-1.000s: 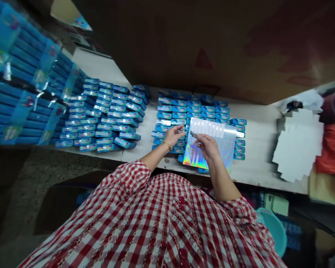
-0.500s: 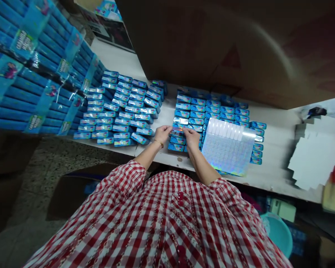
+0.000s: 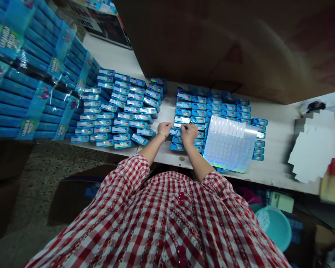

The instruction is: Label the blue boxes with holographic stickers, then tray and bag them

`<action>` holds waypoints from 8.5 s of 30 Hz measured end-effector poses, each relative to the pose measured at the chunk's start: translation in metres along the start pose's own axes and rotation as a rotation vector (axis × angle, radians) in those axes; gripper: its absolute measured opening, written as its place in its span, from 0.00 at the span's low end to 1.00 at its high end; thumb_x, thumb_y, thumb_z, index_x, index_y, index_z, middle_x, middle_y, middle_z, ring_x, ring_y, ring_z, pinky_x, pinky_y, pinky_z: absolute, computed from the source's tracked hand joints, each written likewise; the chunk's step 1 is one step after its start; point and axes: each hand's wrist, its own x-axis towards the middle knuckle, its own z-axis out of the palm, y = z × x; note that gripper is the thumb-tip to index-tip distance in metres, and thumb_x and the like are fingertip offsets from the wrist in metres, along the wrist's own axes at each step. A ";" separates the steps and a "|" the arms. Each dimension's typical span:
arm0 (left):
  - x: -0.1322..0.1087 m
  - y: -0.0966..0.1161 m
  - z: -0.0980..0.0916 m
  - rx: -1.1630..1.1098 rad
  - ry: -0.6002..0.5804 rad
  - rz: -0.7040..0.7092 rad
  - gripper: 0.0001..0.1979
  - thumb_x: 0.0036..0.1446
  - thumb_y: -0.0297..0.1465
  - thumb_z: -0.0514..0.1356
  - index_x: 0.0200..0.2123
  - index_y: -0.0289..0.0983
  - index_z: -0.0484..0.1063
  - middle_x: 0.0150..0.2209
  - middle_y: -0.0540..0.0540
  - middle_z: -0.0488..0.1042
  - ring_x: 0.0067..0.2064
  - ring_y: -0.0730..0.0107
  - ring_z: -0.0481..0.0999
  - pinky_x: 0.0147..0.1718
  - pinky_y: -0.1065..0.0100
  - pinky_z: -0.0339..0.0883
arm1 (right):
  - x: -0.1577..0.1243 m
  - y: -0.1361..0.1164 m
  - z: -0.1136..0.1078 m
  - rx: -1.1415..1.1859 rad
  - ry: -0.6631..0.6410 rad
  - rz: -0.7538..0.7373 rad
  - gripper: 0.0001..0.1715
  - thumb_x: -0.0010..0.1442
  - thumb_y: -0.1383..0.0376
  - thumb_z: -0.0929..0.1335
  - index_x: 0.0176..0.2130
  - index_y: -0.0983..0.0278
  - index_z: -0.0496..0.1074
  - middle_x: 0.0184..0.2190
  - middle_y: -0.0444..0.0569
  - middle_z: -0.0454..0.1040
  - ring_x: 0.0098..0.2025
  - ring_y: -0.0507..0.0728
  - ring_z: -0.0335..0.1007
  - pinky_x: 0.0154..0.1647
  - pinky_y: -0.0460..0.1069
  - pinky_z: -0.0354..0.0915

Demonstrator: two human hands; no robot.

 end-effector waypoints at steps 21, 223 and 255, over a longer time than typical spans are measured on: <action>-0.055 0.061 0.053 0.455 -0.122 0.664 0.17 0.56 0.32 0.54 0.47 0.36 0.73 0.47 0.41 0.74 0.49 0.59 0.70 0.51 0.59 0.61 | 0.008 0.136 -0.115 -0.186 0.237 -0.246 0.23 0.59 0.70 0.57 0.48 0.63 0.72 0.44 0.55 0.68 0.46 0.59 0.62 0.46 0.54 0.57; -0.143 -0.023 -0.019 0.713 0.033 0.372 0.30 0.62 0.42 0.45 0.62 0.31 0.54 0.64 0.33 0.52 0.64 0.54 0.54 0.59 0.55 0.51 | -0.075 0.062 -0.059 -0.489 -0.478 -0.779 0.29 0.61 0.68 0.58 0.61 0.64 0.59 0.51 0.58 0.66 0.45 0.62 0.60 0.42 0.55 0.54; -0.101 0.059 0.036 0.717 -0.163 0.763 0.28 0.62 0.40 0.48 0.62 0.35 0.54 0.63 0.38 0.56 0.66 0.53 0.49 0.62 0.45 0.40 | 0.071 0.191 -0.171 -0.135 0.215 -0.245 0.28 0.63 0.53 0.55 0.50 0.65 0.70 0.53 0.59 0.69 0.58 0.63 0.61 0.57 0.63 0.56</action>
